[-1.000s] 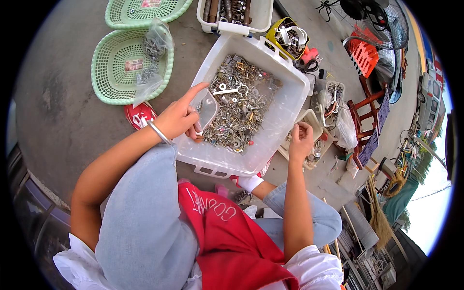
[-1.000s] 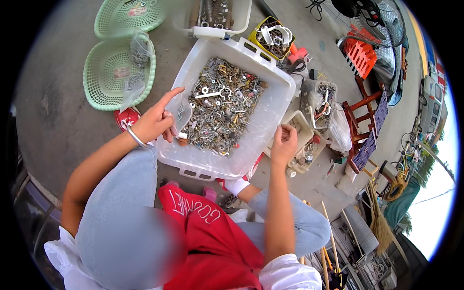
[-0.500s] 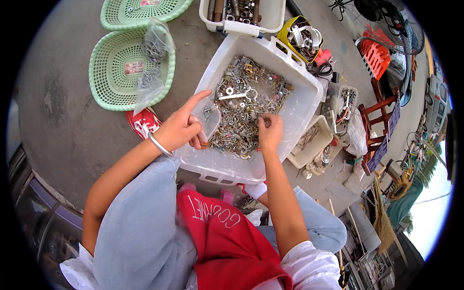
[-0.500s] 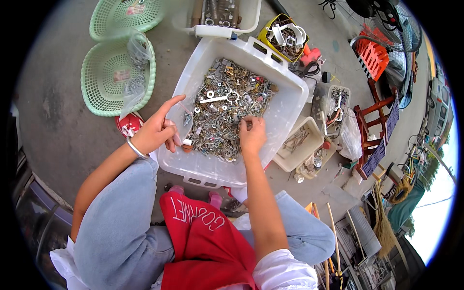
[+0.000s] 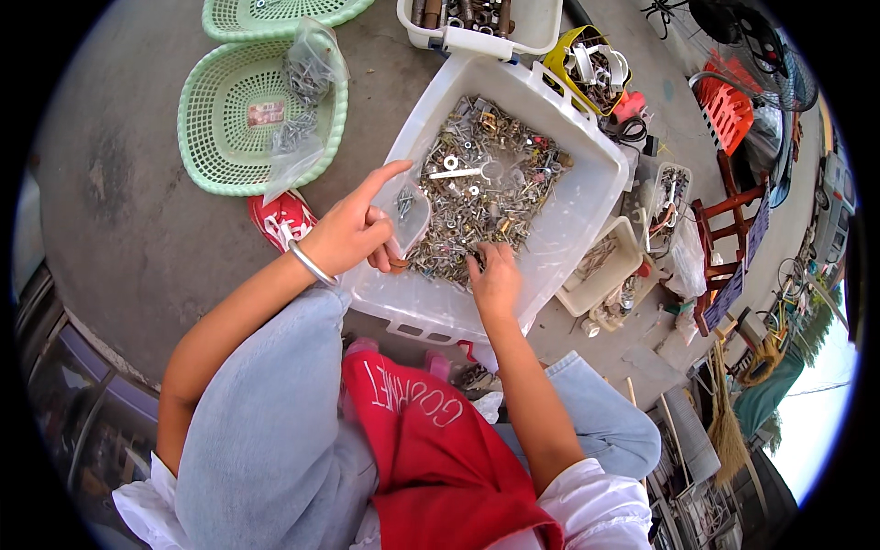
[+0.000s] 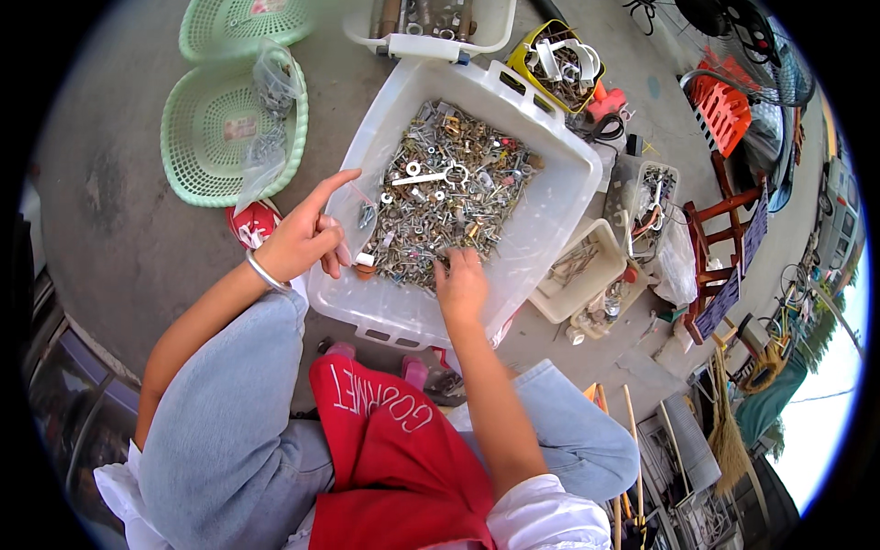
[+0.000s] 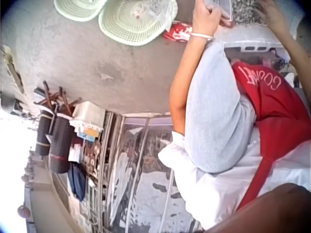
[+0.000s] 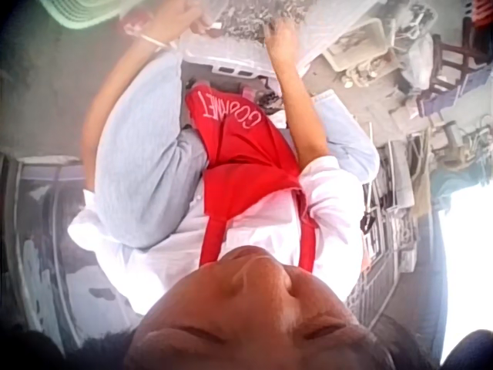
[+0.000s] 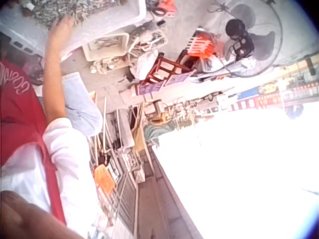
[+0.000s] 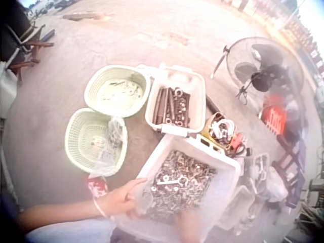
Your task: The person sits on the ground and sorts small metal hardware items from a white plastic bin into a clear plastic bag. They pick up individual pieces, inspect them, and place them into the bag, occasionally transferring items between the bin and two green baskets nearby.
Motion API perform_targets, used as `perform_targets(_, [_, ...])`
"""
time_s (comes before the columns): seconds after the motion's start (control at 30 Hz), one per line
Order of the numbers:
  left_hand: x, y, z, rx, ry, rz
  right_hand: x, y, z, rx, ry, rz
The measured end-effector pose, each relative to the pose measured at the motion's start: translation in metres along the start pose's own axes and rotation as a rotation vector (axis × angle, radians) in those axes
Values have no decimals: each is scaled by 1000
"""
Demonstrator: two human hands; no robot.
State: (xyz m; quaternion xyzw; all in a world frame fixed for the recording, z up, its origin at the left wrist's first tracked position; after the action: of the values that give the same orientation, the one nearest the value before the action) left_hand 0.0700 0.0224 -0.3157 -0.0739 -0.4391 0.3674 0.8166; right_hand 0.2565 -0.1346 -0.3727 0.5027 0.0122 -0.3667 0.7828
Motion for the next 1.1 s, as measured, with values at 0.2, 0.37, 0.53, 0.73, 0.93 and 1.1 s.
perform_targets(0.2, [-2, 1, 0, 5, -5, -7, 15, 14, -19, 82, -90, -238])
perform_targets(0.37, [-1, 1, 1, 4, -3, 1, 37, 67, -53, -59, -361, -957])
perform_targets(0.53, [-5, 2, 2, 3, -3, 12, 40, 210, -117, 249, 88, -1799])
perform_targets(0.73, [-2, 1, -2, -12, -8, -2, 11, 65, -85, -208, -136, -491])
perform_targets(0.93, [-4, 5, 3, 8, -5, 28, 31, 4, -63, -165, -295, -691])
perform_targets(1.1, [-4, 2, 1, -6, -9, 4, 18, 8, -52, -407, -372, -1254])
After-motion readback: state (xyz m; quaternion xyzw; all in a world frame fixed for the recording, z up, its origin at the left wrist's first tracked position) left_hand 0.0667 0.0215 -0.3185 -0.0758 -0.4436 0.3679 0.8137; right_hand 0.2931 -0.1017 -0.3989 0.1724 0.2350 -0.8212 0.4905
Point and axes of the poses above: each hand's wrist, its own z-axis away from the middle knuckle, its own y-axis out of the back of the hand, x = y × z, the point moved 9 cm from there along -z, towards the middle knuckle, and after that the axes turned 11 degrees about -x, right-handed, at the moved point
